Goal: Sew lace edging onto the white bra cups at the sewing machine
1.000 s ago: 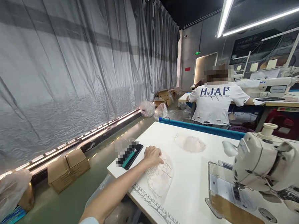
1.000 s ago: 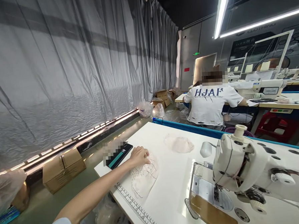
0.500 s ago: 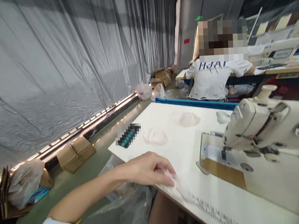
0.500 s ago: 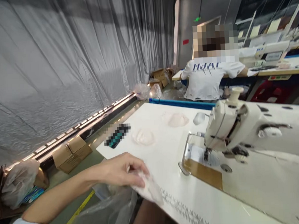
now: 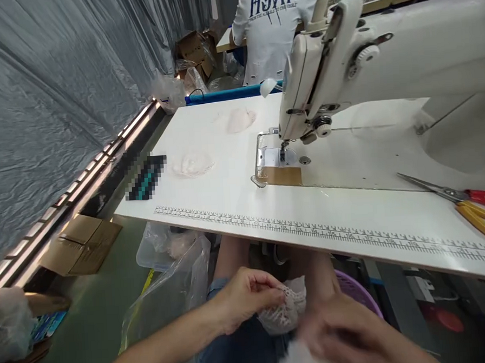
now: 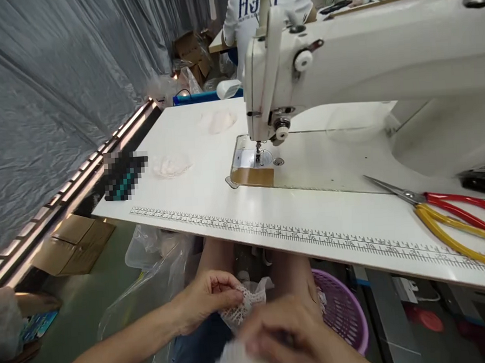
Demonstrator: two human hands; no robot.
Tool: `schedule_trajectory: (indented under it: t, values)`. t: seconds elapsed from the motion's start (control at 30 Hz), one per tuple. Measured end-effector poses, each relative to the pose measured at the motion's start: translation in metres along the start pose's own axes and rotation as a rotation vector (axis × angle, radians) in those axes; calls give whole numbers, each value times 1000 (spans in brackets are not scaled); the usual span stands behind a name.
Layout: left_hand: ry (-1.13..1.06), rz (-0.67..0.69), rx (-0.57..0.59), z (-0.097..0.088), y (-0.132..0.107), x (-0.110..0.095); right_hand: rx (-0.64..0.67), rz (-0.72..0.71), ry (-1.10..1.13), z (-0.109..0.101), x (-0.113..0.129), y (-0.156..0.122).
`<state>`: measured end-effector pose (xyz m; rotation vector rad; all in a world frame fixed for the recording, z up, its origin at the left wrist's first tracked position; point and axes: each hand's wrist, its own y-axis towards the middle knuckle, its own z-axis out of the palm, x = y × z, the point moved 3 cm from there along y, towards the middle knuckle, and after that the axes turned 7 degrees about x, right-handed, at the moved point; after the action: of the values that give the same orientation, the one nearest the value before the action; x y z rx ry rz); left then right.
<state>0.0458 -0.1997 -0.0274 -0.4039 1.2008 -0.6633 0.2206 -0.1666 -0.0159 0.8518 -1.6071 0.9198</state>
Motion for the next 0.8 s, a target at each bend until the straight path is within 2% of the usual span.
schedule_trajectory:
  t: [0.1,0.23,0.47,0.63,0.8]
  values:
    - [-9,14,-22,3,-3,3,-34,47,-47,-6,-10,19]
    - [-2,-2,-37,-3,-7,5,-45,95,-66,-1,-22,25]
    - [143,57,-15,-8,-11,-1,-29,92,-145,1,-16,27]
    - [117,63,17,-9,-16,-1,-34,82,-106,3,-17,30]
    - [74,61,25,-7,-19,2,-65,101,-190,8,-17,30]
